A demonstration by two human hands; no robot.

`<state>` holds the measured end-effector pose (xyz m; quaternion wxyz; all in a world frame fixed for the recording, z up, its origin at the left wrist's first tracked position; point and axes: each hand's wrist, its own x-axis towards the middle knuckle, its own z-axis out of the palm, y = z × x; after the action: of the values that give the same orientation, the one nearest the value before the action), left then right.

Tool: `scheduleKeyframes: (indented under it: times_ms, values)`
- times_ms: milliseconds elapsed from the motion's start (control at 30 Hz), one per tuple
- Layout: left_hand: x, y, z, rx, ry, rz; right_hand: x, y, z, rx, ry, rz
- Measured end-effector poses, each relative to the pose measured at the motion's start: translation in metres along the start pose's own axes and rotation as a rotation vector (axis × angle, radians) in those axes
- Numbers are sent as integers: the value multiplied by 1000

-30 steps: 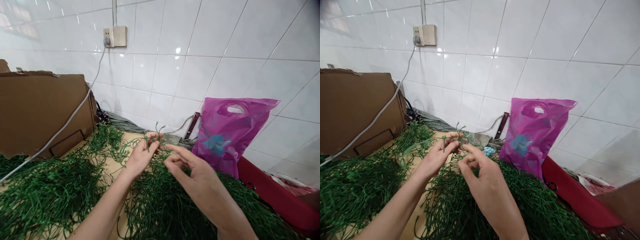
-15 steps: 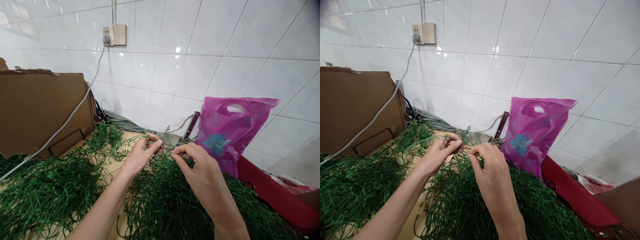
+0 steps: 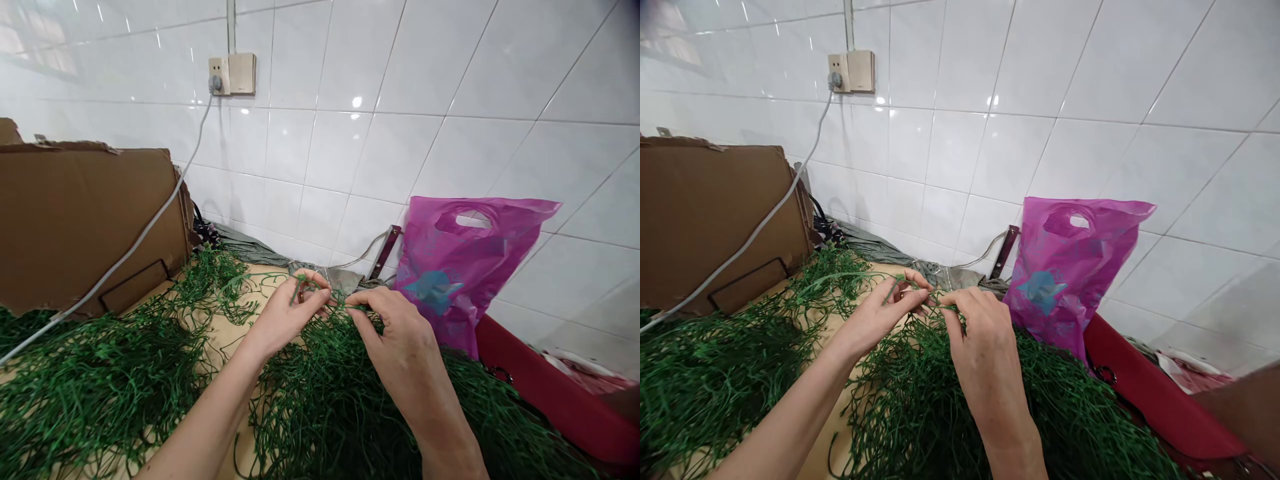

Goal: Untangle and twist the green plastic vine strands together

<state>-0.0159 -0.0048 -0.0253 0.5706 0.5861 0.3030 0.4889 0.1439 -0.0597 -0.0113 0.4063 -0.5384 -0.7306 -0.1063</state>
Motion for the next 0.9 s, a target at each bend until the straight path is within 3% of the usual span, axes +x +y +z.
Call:
scheduleKeyframes:
  times_ms: [133, 233, 467, 700, 900]
  values:
    - [2, -2, -2, 115, -44, 34, 1, -1, -3, -35, 83, 1]
    - [4, -4, -2, 217, -12, 94, -1, -1, -5, -23, 55, 3]
    - [7, -2, -2, 108, 105, 136, -9, 1, -21, 179, -266, 37]
    - [3, 3, 1, 150, 36, 174, 0, 5, -28, 175, 15, 244]
    - [3, -4, 1, 359, 30, 246, 4, 6, -6, 336, -146, 353]
